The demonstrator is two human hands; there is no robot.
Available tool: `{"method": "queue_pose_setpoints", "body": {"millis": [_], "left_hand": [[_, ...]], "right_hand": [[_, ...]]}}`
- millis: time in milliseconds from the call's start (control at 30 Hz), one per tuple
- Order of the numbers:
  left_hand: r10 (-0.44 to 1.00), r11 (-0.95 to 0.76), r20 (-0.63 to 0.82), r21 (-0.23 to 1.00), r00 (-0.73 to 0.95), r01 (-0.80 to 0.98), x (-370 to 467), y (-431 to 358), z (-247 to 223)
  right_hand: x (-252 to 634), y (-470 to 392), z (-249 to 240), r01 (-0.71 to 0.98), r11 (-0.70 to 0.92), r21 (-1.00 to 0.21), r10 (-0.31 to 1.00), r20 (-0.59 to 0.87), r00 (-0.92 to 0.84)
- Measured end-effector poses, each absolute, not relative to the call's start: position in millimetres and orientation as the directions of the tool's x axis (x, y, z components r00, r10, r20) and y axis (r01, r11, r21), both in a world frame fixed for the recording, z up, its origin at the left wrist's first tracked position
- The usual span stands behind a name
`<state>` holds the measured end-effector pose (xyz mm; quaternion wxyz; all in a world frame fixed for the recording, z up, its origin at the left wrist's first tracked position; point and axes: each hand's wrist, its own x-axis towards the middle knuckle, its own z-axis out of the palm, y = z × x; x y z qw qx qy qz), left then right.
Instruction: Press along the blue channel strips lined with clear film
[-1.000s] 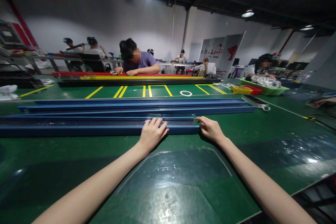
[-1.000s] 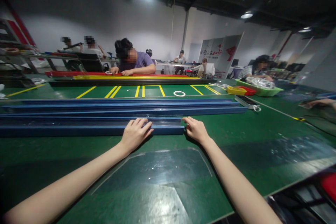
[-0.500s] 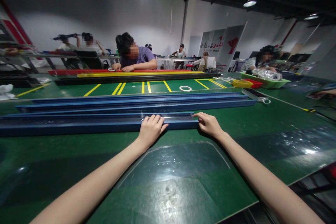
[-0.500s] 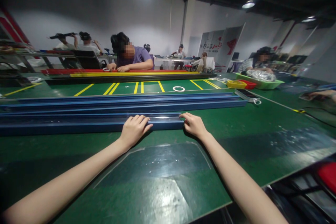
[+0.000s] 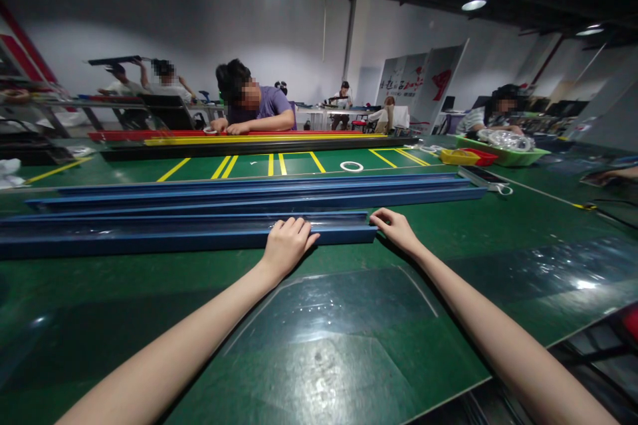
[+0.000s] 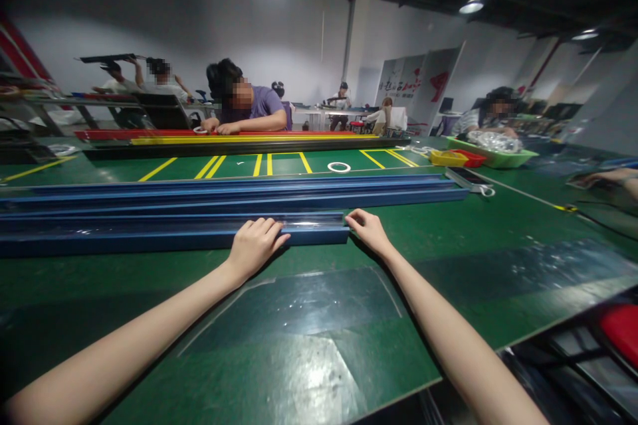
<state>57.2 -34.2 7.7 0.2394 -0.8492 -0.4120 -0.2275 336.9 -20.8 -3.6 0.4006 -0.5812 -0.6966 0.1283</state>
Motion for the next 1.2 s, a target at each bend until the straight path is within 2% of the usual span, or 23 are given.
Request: {"method": "queue_pose_setpoints", "body": {"millis": [133,267,933,1200], "left_hand": [[0.571,-0.549,0.603,-0.223,0.557,0.805,57.7,-33.2,6.6],[0.54,-0.539,0.634,-0.246,0.554,0.806,58.1,-31.8,5.1],[0.521,-0.54,0.655,-0.244,0.547,0.806,57.9,-29.5,2.8],[0.523,-0.542,0.649,-0.247,0.553,0.803,56.9,-27.6,2.5]], "right_hand": [[337.6,-17.0,-3.9,0.603,0.284,-0.745,0.929,0.37,0.019],[336.8,-15.1,-5.2,0.58,0.293,-0.76,0.927,0.373,0.021],[337.9,-12.2,-8.6,0.691,0.289,-0.662,0.939,0.336,-0.071],[337.1,-13.1,-7.8,0.695,0.286,-0.659,0.942,0.326,-0.078]]}}
